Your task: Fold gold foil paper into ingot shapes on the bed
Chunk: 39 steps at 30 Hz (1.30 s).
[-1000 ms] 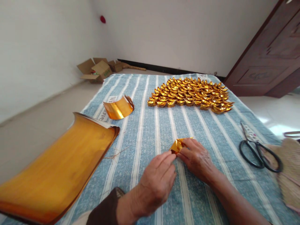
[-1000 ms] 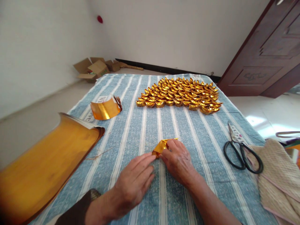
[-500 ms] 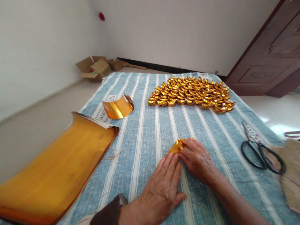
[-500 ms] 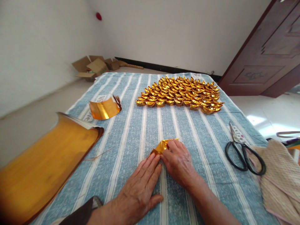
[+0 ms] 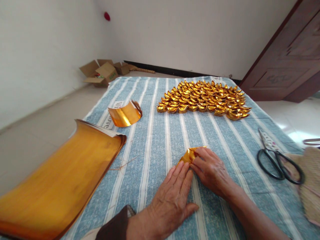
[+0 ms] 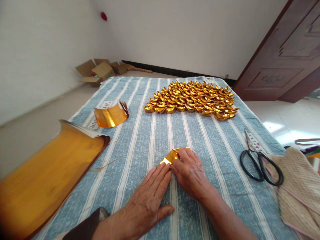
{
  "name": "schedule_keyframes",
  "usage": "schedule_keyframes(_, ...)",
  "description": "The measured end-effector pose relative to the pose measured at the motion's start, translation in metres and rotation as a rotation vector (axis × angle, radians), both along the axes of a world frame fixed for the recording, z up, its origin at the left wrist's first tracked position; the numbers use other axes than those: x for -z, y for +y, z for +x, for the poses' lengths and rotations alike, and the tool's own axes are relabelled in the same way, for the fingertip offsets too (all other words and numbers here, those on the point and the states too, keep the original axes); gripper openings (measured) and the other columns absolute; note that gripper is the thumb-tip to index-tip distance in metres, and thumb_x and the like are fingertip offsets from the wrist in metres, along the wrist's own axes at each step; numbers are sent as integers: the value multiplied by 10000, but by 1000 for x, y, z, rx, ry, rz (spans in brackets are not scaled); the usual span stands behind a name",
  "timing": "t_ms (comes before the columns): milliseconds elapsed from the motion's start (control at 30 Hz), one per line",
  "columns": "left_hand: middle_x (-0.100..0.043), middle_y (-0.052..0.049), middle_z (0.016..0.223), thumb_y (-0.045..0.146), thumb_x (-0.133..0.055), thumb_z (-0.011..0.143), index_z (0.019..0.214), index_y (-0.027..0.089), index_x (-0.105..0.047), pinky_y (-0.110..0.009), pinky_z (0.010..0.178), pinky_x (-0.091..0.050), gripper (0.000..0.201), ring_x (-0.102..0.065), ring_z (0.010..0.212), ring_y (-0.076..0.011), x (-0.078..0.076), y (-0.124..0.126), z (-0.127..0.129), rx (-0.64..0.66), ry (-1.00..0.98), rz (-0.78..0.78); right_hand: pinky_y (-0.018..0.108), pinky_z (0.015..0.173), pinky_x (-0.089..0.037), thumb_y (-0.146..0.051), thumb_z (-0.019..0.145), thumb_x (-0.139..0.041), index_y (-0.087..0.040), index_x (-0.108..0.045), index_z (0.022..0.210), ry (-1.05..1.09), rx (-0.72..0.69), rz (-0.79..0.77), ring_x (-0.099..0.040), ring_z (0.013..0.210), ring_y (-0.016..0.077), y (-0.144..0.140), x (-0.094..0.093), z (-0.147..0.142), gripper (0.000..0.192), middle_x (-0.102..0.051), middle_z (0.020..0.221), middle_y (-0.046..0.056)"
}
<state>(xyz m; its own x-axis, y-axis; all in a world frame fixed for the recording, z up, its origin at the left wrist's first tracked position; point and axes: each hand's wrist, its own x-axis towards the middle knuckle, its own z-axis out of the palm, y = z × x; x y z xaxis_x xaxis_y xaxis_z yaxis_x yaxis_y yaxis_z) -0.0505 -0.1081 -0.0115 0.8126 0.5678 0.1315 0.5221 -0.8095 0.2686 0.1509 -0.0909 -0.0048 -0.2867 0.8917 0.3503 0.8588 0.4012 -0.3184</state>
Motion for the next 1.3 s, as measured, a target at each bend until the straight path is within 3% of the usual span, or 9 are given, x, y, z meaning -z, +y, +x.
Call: schedule_keyframes(1300,-318,-202,1542,532,-451,954,1483,83,-221,-491,1154,-315,731,-187,1462,-306,-1,1,3,13,20,-9,362,801,-462,-215,955,-472,-166,-634,759,-5,-2,-22,-526,892,215,-1,-1,0,258,-582,878,94)
